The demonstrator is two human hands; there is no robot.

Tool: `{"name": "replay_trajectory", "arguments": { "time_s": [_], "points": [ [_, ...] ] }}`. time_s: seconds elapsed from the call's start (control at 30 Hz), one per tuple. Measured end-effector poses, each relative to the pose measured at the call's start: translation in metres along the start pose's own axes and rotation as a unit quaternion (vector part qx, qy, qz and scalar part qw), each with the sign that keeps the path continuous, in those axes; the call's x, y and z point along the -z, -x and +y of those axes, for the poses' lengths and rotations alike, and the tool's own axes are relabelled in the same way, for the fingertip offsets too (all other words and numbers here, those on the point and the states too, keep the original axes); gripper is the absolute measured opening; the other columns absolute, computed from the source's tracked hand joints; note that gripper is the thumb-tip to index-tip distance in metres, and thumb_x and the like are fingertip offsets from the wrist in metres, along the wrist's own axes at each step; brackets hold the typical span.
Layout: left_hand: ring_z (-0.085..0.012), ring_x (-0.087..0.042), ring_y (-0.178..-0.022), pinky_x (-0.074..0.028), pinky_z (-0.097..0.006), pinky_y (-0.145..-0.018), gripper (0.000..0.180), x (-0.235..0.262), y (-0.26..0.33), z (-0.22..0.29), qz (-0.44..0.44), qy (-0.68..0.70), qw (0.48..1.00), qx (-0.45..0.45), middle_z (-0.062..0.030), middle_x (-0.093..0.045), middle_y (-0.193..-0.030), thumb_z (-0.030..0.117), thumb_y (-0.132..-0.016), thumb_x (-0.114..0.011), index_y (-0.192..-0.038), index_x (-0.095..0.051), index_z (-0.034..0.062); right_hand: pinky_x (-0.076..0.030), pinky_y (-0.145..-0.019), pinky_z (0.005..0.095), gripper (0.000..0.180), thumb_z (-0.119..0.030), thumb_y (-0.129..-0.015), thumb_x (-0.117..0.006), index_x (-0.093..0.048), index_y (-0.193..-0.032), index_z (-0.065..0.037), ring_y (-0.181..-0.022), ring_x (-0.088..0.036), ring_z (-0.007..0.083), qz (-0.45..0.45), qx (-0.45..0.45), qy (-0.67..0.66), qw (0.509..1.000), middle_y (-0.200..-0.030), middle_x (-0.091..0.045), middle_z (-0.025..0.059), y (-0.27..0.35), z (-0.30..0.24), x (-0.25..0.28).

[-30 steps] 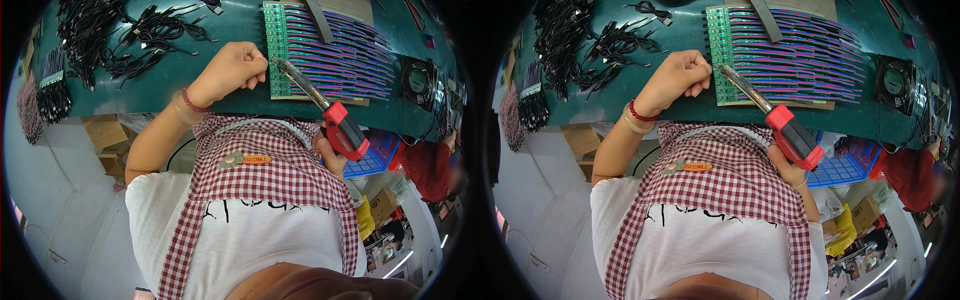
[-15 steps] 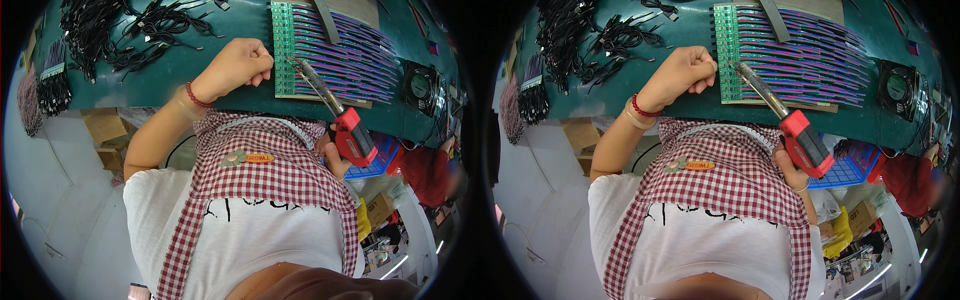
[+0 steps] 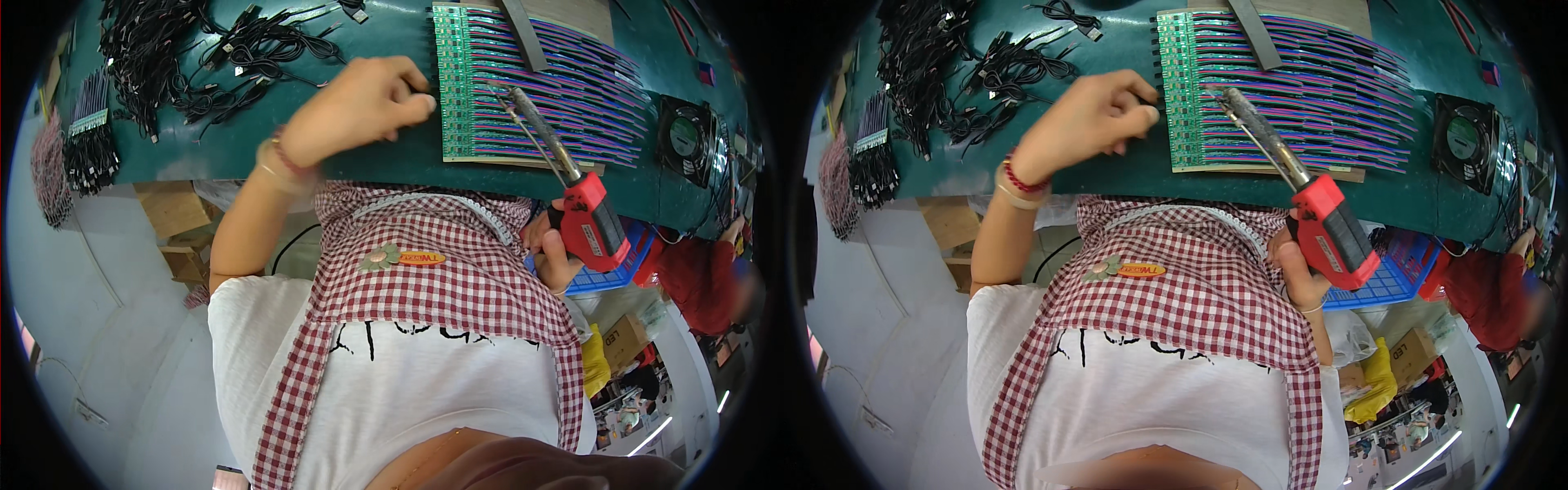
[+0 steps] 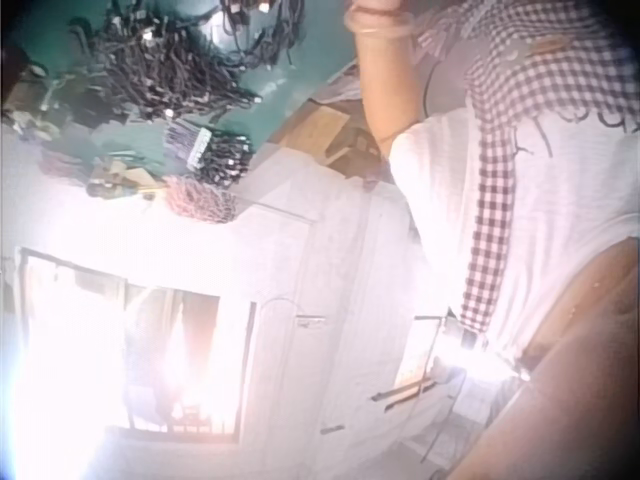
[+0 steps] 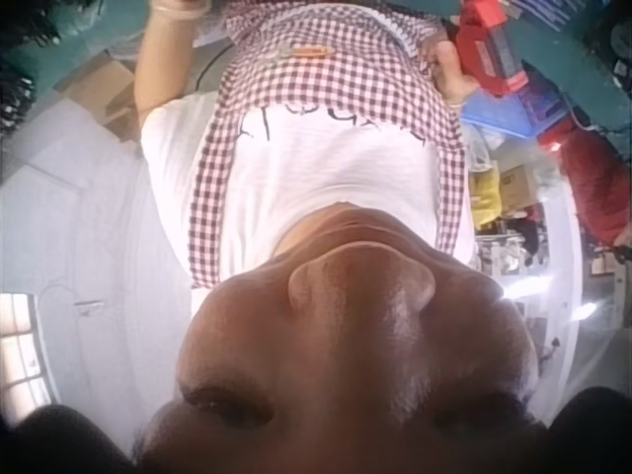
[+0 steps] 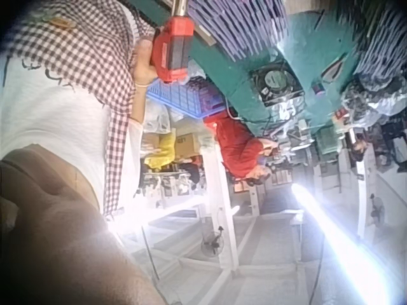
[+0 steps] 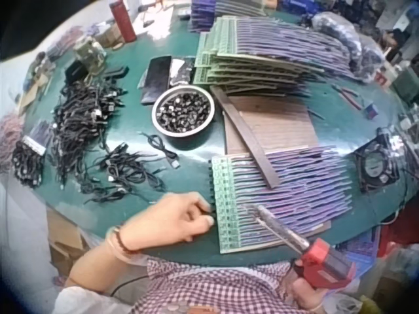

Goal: The person solders and cuts wires on a printed circuit board. The wires are cut with pliers and soldered with a soldering iron.

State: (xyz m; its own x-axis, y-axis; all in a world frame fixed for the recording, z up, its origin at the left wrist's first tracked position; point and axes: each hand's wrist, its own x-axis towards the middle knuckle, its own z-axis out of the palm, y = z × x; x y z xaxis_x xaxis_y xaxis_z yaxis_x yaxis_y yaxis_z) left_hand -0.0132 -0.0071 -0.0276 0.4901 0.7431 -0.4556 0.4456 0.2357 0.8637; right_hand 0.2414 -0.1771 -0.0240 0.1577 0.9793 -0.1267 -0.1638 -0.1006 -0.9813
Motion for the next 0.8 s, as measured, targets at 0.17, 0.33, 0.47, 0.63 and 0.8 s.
{"name": "replay_trajectory", "arguments": {
  "time_s": [0.17,0.33,0.47,0.63,0.8],
  "points": [
    [-0.0352,-0.057,-0.069,-0.044,-0.039,-0.060,0.011,0.057,-0.058,0.042,0.321,-0.327,0.864,-0.211,-0.0173,-0.059,-0.074,0.009,-0.082,-0.053,-0.078,-0.057,-0.0005,-0.036,-0.042,0.0254,0.039,-0.014,-0.083,-0.055,-0.039,-0.113,0.005,-0.045,-0.039,0.0122,0.037,0.013,-0.009,0.999,-0.055,-0.043,0.0060,-0.010,-0.002,0.000],
    [-0.0343,-0.056,-0.083,-0.047,-0.041,-0.072,0.012,0.105,-0.110,0.021,0.338,-0.517,0.760,-0.202,-0.0172,-0.059,-0.084,0.011,-0.071,-0.060,-0.078,-0.060,0.0017,-0.036,-0.043,0.0249,0.038,-0.014,-0.084,-0.053,-0.038,-0.114,0.005,-0.045,-0.038,0.0115,-0.009,0.046,-0.033,0.998,-0.055,-0.042,0.0058,-0.016,-0.009,-0.002],
    [-0.0343,-0.056,-0.079,-0.047,-0.042,-0.073,0.011,0.095,-0.109,0.026,0.330,-0.515,0.768,-0.187,-0.0181,-0.058,-0.083,0.011,-0.069,-0.060,-0.073,-0.060,0.0010,-0.036,-0.042,0.0247,0.038,-0.014,-0.084,-0.053,-0.037,-0.114,0.004,-0.045,-0.038,0.0112,0.014,0.059,-0.029,0.998,-0.055,-0.042,0.0056,-0.017,-0.010,-0.006],
    [-0.0344,-0.056,-0.078,-0.046,-0.043,-0.069,0.010,0.093,-0.102,0.028,0.357,-0.506,0.751,-0.229,-0.0181,-0.059,-0.083,0.011,-0.071,-0.059,-0.073,-0.058,0.0013,-0.035,-0.042,0.0246,0.038,-0.015,-0.084,-0.051,-0.037,-0.114,0.004,-0.044,-0.037,0.0107,0.039,0.056,-0.048,0.996,-0.055,-0.041,0.0049,-0.023,-0.011,-0.007],
    [-0.0343,-0.054,-0.080,-0.044,-0.043,-0.070,0.011,0.094,-0.094,0.033,0.351,-0.389,0.829,-0.198,-0.0165,-0.057,-0.080,0.011,-0.074,-0.060,-0.072,-0.055,0.0017,-0.034,-0.042,0.0247,0.037,-0.014,-0.085,-0.050,-0.038,-0.114,0.004,-0.044,-0.037,0.0107,0.018,0.085,-0.052,0.995,-0.056,-0.042,0.0047,-0.034,-0.016,-0.010]
  ]
}}
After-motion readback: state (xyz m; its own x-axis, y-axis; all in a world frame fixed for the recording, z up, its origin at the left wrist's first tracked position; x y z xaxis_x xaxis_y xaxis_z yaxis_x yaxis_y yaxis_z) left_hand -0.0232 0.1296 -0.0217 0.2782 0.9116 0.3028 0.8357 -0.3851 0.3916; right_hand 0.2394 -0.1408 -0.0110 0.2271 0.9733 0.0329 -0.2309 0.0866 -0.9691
